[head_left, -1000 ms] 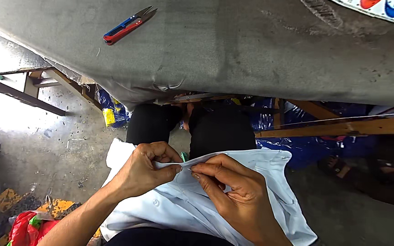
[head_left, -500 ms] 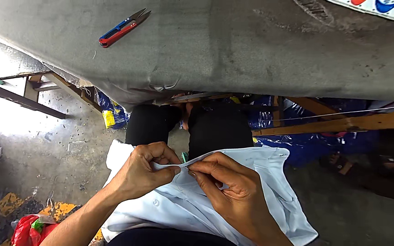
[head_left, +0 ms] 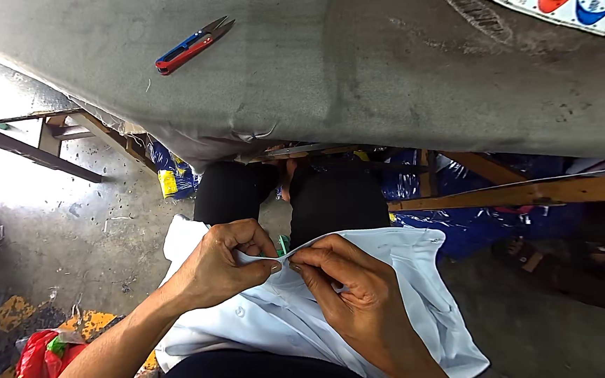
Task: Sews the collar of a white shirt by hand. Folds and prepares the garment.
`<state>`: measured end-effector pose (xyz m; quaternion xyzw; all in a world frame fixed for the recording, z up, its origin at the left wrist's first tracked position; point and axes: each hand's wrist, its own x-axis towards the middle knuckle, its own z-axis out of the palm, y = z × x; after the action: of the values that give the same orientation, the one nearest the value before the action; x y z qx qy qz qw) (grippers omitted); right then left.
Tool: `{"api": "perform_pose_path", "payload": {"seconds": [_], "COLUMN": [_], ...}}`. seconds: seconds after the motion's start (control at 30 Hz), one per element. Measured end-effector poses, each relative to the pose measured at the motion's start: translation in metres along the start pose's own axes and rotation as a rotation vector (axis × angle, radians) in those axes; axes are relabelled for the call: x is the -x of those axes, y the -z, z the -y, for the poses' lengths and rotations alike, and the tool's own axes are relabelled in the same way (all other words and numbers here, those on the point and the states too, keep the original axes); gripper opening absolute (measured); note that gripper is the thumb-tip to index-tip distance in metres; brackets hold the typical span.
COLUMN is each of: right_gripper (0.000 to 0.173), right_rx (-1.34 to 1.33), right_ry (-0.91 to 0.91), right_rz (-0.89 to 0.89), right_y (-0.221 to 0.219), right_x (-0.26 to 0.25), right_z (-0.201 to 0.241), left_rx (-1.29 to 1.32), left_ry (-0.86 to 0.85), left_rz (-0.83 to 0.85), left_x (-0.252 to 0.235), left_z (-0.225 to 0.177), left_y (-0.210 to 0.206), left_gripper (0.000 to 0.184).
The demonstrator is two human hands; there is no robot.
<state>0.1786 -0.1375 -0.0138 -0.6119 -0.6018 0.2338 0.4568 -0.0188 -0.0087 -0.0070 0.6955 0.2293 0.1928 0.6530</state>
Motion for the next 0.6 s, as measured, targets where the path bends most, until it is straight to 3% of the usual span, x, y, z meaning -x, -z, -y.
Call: {"api": "perform_pose_path", "payload": {"seconds": [0.6], "right_gripper": [0.012], "right_rx": [-0.068], "right_ry": [0.064], "right_rz": [0.008], "right_y": [0.0021], "right_x": [0.0030], "right_z": [-0.0060], "left_rx": [-0.033], "left_ry": [-0.021], "left_rz": [0.042], "left_x": [-0.0025], "left_z": [-0.0036], "left_y": [0.0030], "left_gripper": [0.011]}}
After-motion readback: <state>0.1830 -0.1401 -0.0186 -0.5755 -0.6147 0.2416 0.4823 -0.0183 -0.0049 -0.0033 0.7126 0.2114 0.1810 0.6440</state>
